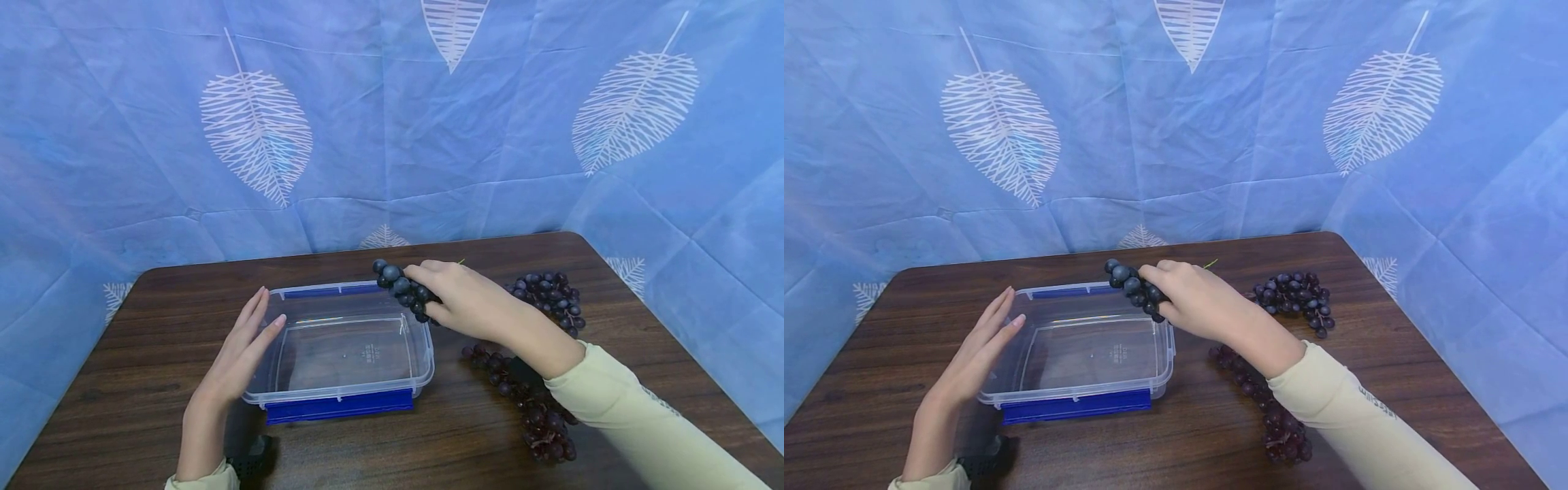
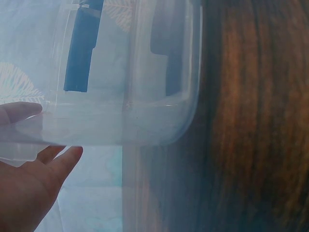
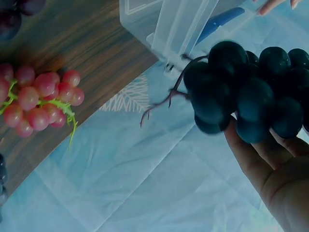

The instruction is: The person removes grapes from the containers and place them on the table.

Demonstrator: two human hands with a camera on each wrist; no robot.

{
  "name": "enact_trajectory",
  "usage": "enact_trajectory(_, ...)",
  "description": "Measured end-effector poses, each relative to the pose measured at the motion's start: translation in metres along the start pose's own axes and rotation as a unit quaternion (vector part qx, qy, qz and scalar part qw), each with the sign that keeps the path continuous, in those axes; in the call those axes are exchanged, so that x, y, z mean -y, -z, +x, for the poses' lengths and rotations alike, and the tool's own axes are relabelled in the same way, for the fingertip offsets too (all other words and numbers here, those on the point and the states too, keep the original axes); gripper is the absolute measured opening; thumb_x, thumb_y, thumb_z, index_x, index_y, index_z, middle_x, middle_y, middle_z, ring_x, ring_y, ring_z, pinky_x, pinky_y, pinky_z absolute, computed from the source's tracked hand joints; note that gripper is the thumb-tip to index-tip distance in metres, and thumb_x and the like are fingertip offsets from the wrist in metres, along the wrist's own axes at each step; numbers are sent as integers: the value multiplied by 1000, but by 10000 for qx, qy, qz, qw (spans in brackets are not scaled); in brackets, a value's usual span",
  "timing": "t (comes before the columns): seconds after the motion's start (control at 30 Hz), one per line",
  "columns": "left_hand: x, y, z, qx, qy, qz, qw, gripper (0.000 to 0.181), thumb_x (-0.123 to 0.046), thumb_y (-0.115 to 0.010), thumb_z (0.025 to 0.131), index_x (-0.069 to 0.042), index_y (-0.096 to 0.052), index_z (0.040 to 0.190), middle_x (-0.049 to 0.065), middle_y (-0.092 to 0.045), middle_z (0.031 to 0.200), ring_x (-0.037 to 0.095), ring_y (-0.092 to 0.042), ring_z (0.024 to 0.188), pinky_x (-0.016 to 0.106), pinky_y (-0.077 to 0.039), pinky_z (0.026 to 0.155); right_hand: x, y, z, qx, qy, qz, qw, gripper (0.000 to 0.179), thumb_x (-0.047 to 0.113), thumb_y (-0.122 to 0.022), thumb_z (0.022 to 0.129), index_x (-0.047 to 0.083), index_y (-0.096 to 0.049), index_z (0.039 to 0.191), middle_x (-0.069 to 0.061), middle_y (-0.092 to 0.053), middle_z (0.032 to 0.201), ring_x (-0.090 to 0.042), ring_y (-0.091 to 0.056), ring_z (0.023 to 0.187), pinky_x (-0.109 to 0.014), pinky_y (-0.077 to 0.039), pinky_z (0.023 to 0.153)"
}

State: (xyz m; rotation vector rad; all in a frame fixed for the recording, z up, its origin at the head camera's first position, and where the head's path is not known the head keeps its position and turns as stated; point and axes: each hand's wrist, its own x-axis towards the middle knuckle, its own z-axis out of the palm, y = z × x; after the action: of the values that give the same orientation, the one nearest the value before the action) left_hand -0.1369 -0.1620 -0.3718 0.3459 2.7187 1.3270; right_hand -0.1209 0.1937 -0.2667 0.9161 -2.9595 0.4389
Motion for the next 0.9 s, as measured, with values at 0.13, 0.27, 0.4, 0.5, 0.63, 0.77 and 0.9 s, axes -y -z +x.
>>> enact_trajectory(0.13,0,0,-1,3,-7,-45,10000,83,-50,-42,110,-9,-4,171,15,4,178,51,-6,160,84,-8,116,-6,1,-6,-45,-14,-90,9999,52,-5,-63,97,-4,-55,148,-19,-67,130,-17,-61,86,-36,-48,74)
enact_trajectory(0.27,0,0,0,6,10,-38,10000,83,-51,-42,109,-9,-4,171,15,4,178,52,-6,160,84,-8,116,-12,2,-15,-102,-109,-191,9997,53,-6,-63,96,-5,-55,148,-22,-66,135,-25,-68,102,-38,-50,76)
enact_trajectory(0.4,1,0,0,24,6,-31,10000,83,-51,-42,109,-9,-4,171,15,4,178,51,-5,160,84,-8,116,-18,2,-23,-243,-157,-171,9994,51,-7,-64,95,-6,-57,146,-23,-67,134,-33,-70,114,-41,-56,82)
enact_trajectory(0.5,1,1,-1,37,2,-32,10000,83,-51,-42,110,-9,-4,171,15,5,178,50,-4,161,83,-8,117,-22,2,-29,-262,-219,-90,9994,50,-7,-64,95,-6,-57,145,-24,-66,135,-36,-69,118,-46,-59,88)
enact_trajectory(0.63,1,1,-1,45,-4,-24,10000,83,-50,-42,110,-9,-4,171,15,5,178,51,-6,160,83,-8,117,-27,4,-36,-193,-347,-81,9992,52,-5,-65,96,-7,-55,147,-25,-64,138,-37,-69,120,-48,-59,89)
enact_trajectory(0.77,1,1,0,54,-5,-37,10000,82,-50,-42,110,-10,-4,171,15,4,178,51,-6,160,83,-9,117,-33,6,-43,-234,-379,-132,9989,52,-4,-67,96,-7,-56,146,-22,-68,131,-29,-71,109,-42,-58,81)
enact_trajectory(0.9,1,1,0,53,16,-43,10000,83,-51,-42,110,-11,-3,171,14,4,178,50,-6,161,83,-9,117,-40,8,-48,-190,-467,-162,9986,53,-3,-68,96,-8,-55,147,-25,-66,134,-33,-70,112,-45,-59,82)
